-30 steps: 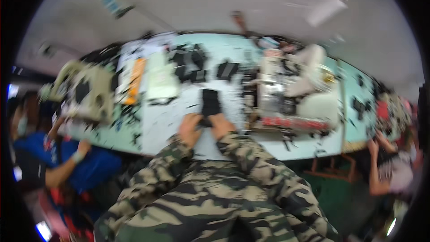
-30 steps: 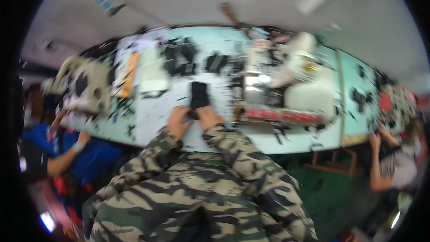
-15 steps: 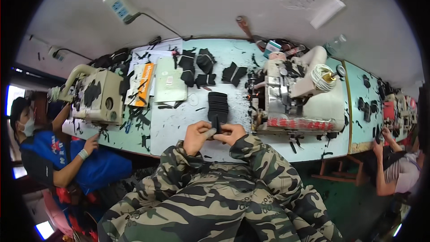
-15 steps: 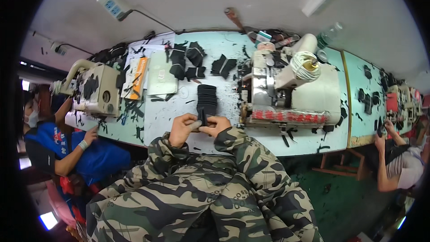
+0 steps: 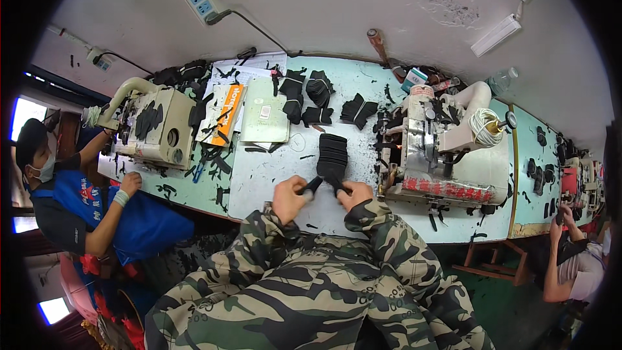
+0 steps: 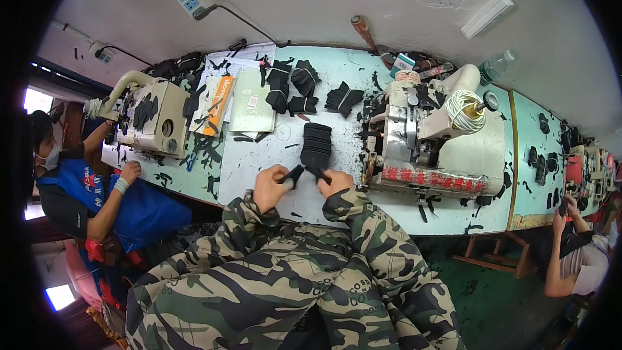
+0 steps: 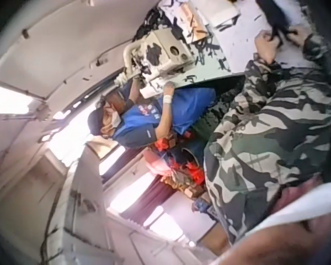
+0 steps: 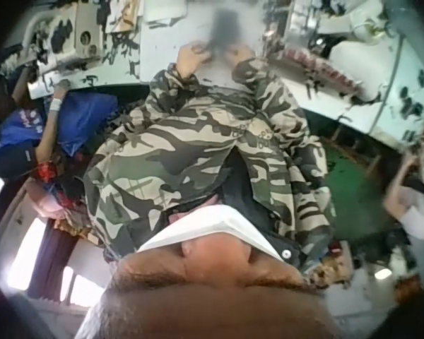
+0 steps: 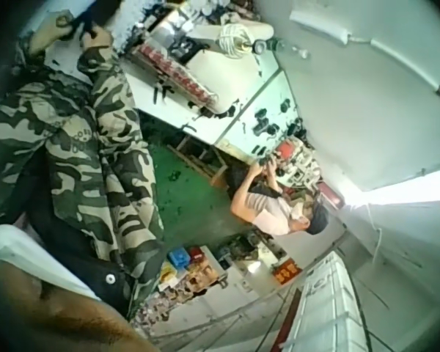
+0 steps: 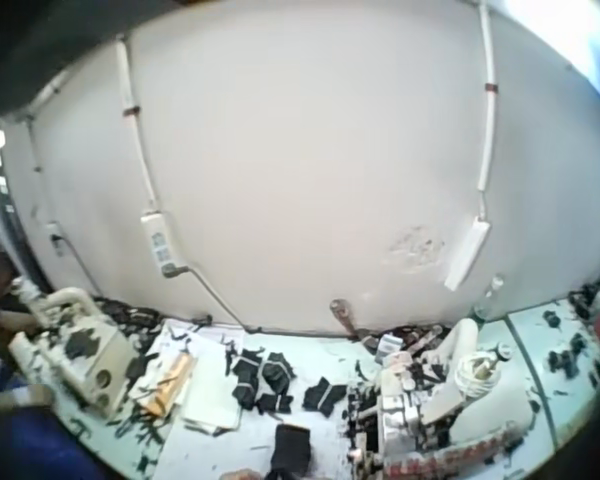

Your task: Assembling small black components using an industrial machine at a manual assembly station

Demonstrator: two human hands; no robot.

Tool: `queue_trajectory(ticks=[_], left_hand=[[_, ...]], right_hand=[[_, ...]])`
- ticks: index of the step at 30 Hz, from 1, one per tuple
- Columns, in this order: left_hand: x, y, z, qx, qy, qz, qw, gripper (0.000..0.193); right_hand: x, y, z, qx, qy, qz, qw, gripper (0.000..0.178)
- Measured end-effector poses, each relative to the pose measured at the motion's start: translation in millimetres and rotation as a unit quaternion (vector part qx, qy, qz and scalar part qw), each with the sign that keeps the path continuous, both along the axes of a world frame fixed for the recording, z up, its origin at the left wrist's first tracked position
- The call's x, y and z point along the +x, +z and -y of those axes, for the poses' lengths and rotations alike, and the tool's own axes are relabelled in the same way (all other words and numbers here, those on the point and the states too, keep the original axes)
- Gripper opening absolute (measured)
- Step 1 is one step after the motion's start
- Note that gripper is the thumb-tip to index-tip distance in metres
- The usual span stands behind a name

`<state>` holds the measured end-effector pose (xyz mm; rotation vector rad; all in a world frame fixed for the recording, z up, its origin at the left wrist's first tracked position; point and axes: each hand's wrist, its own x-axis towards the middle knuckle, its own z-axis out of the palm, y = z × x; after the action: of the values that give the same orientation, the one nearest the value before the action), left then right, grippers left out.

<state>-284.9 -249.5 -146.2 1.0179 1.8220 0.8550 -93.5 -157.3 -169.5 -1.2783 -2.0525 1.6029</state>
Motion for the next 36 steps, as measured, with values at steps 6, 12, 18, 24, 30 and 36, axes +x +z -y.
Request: queue_trajectory(ticks=[6, 12, 18, 24, 30, 36], left_hand=[[3, -11, -2, 0.189, -0.315, -0.307, 0.878, 0.029], [22, -2, -13, 0.109, -0.179, -0.259, 0.943, 0.038], [11, -2, -33, -0.006, 0.078, 0.387, 0.919, 0.031], [-27, -3, -41, -0.079, 0.175, 0.283, 0.940, 0.023], [-34, -7, -27, -0.127, 0.158, 0.290, 0.935, 0.034], [-58, -25, -4, -0.211, 0.104, 0.513, 0.826, 0.056]], right_hand=[[1, -11, 10, 0.152, 0.107, 0.079, 0.979, 0.026], [-3, -7, 1, 0.012, 0.076, 0.050, 0.996, 0.029], [-32, 26, -1, -0.268, 0.105, -0.116, 0.951, 0.025], [-43, 2, -19, 0.269, -0.009, 0.117, 0.956, 0.020], [-55, 8, -25, 0.258, 0.036, 0.220, 0.940, 0.027], [-57, 51, 11, 0.299, 0.039, -0.038, 0.953, 0.021]])
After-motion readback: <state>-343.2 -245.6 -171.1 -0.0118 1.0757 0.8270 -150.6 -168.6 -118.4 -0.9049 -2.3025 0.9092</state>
